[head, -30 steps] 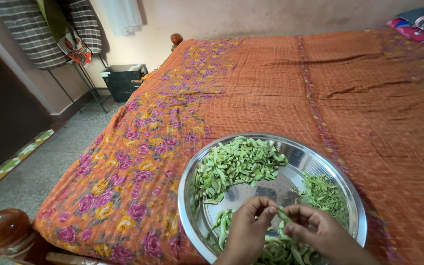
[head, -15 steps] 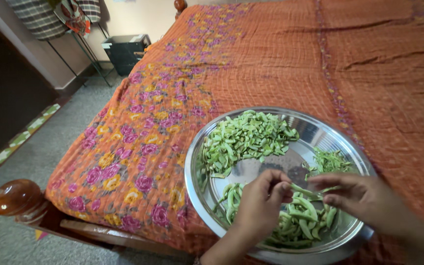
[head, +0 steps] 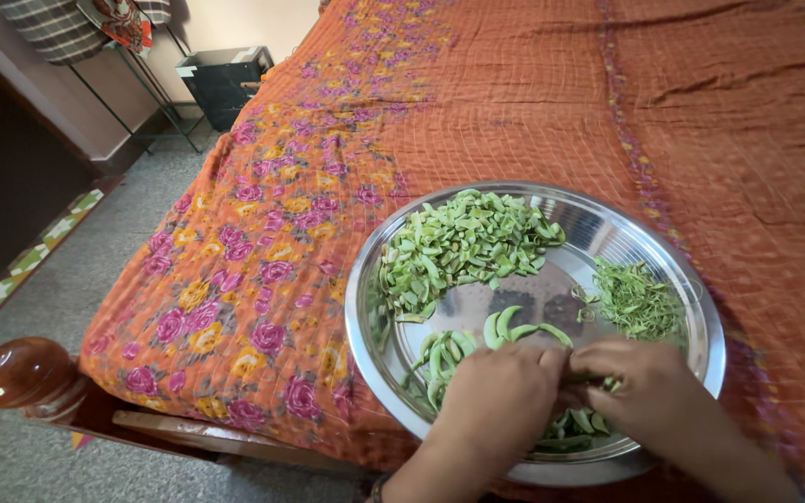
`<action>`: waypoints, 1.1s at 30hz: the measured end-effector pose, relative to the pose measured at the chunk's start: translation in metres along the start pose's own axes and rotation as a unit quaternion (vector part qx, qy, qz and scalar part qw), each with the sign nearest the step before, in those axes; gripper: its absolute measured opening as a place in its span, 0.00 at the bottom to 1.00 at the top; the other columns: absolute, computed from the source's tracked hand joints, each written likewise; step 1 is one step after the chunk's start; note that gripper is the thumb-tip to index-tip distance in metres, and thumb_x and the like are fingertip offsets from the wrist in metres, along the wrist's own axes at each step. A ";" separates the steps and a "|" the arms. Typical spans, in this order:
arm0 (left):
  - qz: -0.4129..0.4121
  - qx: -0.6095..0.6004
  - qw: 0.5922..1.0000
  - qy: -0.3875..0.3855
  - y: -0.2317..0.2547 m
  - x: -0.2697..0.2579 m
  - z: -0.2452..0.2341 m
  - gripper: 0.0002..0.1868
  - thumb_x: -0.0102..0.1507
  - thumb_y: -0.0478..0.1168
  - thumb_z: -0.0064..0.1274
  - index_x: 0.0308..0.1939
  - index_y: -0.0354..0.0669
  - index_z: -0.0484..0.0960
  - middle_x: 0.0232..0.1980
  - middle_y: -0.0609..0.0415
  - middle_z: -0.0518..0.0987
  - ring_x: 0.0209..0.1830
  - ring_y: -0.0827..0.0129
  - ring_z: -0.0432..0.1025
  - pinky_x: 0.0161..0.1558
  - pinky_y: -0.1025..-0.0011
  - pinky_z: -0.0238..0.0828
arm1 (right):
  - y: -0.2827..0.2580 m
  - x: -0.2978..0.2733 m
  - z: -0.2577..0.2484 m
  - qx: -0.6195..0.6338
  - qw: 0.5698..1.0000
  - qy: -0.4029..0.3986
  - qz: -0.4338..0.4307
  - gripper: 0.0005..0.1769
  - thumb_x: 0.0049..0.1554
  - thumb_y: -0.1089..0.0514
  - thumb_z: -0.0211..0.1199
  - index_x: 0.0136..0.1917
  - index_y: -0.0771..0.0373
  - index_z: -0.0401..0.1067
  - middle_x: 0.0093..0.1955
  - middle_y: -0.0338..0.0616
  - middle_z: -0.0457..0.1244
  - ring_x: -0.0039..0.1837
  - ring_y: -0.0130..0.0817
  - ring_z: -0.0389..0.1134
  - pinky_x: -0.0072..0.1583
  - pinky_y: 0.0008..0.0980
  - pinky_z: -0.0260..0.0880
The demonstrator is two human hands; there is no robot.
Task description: The person sorts through green beans and green leaves on a large metal plate, picking up individual beans to remove ends or damaged parts and placing the pieces into separate piles on the same plate.
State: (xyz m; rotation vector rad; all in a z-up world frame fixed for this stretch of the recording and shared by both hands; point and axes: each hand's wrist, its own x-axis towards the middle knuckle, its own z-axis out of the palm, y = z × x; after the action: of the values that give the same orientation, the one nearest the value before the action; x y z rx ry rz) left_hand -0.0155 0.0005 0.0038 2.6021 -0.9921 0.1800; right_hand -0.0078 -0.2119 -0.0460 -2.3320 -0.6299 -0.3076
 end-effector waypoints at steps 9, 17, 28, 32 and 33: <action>-0.062 0.103 0.992 -0.032 -0.002 -0.005 0.036 0.08 0.63 0.38 0.49 0.42 0.40 0.80 0.42 0.49 0.81 0.47 0.58 0.76 0.45 0.60 0.72 | -0.032 0.005 -0.002 -0.135 0.991 0.013 -0.015 0.13 0.46 0.56 0.69 0.46 0.58 0.80 0.43 0.43 0.72 0.47 0.44 0.73 0.50 0.40 0.73; -0.092 0.060 0.994 -0.010 0.001 -0.004 0.027 0.06 0.65 0.40 0.49 0.40 0.44 0.81 0.41 0.50 0.79 0.46 0.55 0.74 0.46 0.57 0.69 | -0.044 0.007 -0.005 -0.221 0.973 0.023 -0.064 0.11 0.45 0.57 0.71 0.44 0.55 0.81 0.40 0.39 0.68 0.42 0.39 0.71 0.45 0.37 0.70; -0.045 -0.367 0.920 0.129 0.014 -0.001 -0.001 0.06 0.69 0.37 0.50 0.41 0.39 0.79 0.41 0.47 0.78 0.45 0.53 0.75 0.46 0.58 0.72 | -0.001 -0.020 0.014 0.303 0.926 0.201 0.104 0.07 0.59 0.62 0.66 0.50 0.69 0.78 0.46 0.43 0.69 0.47 0.27 0.70 0.49 0.27 0.71; -0.075 -0.300 0.940 0.144 0.019 -0.002 -0.005 0.06 0.66 0.39 0.55 0.45 0.42 0.81 0.42 0.48 0.79 0.43 0.52 0.74 0.43 0.57 0.70 | 0.031 -0.016 0.015 0.606 0.754 0.195 0.159 0.09 0.63 0.62 0.64 0.54 0.70 0.74 0.49 0.45 0.68 0.49 0.30 0.69 0.53 0.30 0.72; -0.090 -0.317 0.929 0.166 0.020 -0.002 -0.007 0.06 0.67 0.38 0.57 0.46 0.42 0.82 0.42 0.49 0.79 0.41 0.54 0.75 0.42 0.59 0.71 | 0.037 -0.014 0.011 0.610 0.750 0.184 0.178 0.09 0.63 0.62 0.63 0.55 0.69 0.73 0.50 0.44 0.68 0.50 0.29 0.69 0.55 0.28 0.71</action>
State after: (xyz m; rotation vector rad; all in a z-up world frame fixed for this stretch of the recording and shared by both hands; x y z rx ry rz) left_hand -0.0297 -0.0095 0.0158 1.9655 -0.5603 0.2024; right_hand 0.0000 -0.2331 -0.0796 -1.0107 -0.0647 -0.0932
